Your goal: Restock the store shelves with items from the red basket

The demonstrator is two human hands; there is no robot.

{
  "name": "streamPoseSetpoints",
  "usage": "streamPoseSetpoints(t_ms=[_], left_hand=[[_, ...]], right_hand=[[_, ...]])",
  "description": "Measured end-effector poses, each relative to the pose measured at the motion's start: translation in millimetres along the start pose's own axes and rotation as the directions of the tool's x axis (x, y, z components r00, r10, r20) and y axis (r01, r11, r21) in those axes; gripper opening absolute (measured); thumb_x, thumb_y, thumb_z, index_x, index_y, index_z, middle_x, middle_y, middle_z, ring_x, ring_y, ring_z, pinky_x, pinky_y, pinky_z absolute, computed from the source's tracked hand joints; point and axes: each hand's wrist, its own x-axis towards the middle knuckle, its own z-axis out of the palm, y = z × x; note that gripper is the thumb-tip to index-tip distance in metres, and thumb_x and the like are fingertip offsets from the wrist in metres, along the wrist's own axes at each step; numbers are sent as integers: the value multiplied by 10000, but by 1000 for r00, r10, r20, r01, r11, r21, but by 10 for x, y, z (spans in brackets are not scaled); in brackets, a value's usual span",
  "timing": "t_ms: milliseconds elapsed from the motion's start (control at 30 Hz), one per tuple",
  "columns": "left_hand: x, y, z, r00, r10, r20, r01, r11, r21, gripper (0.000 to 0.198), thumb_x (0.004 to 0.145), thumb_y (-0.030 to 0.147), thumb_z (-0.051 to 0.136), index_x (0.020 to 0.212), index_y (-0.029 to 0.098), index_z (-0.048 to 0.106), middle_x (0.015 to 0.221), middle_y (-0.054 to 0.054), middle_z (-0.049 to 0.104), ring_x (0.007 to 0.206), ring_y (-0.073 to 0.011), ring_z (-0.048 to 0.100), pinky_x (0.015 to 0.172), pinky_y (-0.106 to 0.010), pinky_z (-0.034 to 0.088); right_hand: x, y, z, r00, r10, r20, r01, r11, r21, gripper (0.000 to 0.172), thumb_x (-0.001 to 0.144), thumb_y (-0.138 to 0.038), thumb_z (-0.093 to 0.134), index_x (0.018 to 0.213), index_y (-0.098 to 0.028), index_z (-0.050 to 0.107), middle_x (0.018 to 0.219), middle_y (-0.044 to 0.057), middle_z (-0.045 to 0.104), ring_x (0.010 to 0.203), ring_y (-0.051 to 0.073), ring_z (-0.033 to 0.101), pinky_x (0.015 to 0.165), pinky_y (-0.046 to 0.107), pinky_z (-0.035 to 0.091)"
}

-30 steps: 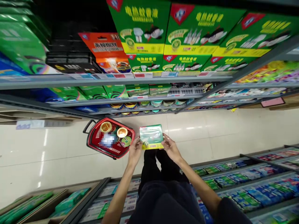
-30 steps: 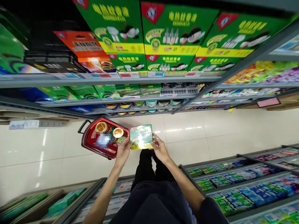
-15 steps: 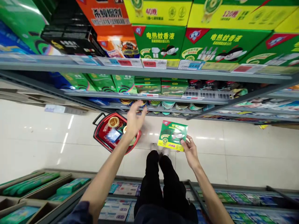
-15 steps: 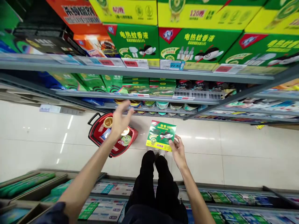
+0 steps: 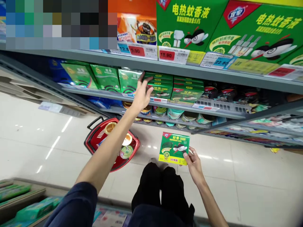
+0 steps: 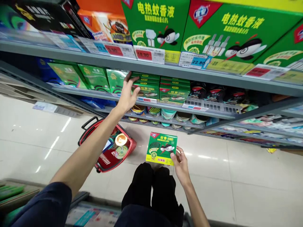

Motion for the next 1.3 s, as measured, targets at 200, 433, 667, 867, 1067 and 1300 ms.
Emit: streamPoseSetpoints(t_ms=[200, 433, 667, 867, 1067, 1300], left_hand=[[66, -246, 163, 979, 194, -59, -189, 979, 76, 718, 1027, 744, 509, 1532, 234, 474, 1722, -231, 298, 1663, -372, 290, 1348, -626, 304], [241, -504, 277, 913, 386, -131, -364, 917, 166, 943, 788, 649, 912, 1498, 225, 461, 1694, -241, 292, 1637, -440, 315, 1306, -678, 371], [232, -557, 354, 914, 352, -203, -345, 936, 67, 1209, 785, 489, 944, 1653, 211, 150, 1727, -259, 265, 1673, -404, 250, 1376, -628, 225], [161, -532, 388, 944, 286, -165, -273, 957, 102, 1359, 674, 440, 1012, 1661, 191, 112, 1706, -288, 290, 1639, -433, 325, 1345, -606, 291], [296, -633, 383, 927, 274, -257, -197, 937, 288, 1301, 550, 418, 1073, 1567, 126, 316, 1531, -313, 492, 1465, -513, 523, 1223, -668, 425], [341, -669, 317, 943, 256, -212, -178, 928, 328, 1182, 609, 460, 1008, 1522, 92, 352, 1539, -303, 462, 1492, -472, 504, 1273, -596, 412]], right_hand=[[812, 349, -42, 986, -161, 48, 160, 987, 15, 729, 849, -610, 878, 1408, -257, 572, 1336, 142, 770, 1053, 306, 775, 708, 341, 653], [1692, 1048, 12, 940, -340, 29, 334, 934, 126, 783, 836, -603, 899, 1456, -273, 554, 1324, 126, 780, 1106, 293, 775, 833, 359, 657], [1897, 1681, -76, 932, -360, -28, 359, 917, 174, 882, 767, -646, 932, 1445, -260, 521, 1338, 130, 763, 1055, 310, 777, 723, 354, 667], [1587, 1997, -208, 944, -302, -136, 326, 917, 231, 898, 690, -662, 969, 1391, -243, 594, 1254, 135, 794, 1063, 344, 782, 702, 357, 660], [1608, 2273, -215, 927, -302, -224, 357, 893, 274, 825, 679, -703, 951, 1309, -265, 648, 1199, 135, 810, 978, 372, 797, 619, 413, 657], [1740, 2252, -181, 942, -292, -165, 334, 865, 373, 809, 664, -656, 978, 1283, -260, 640, 1175, 124, 805, 912, 358, 797, 523, 367, 614]])
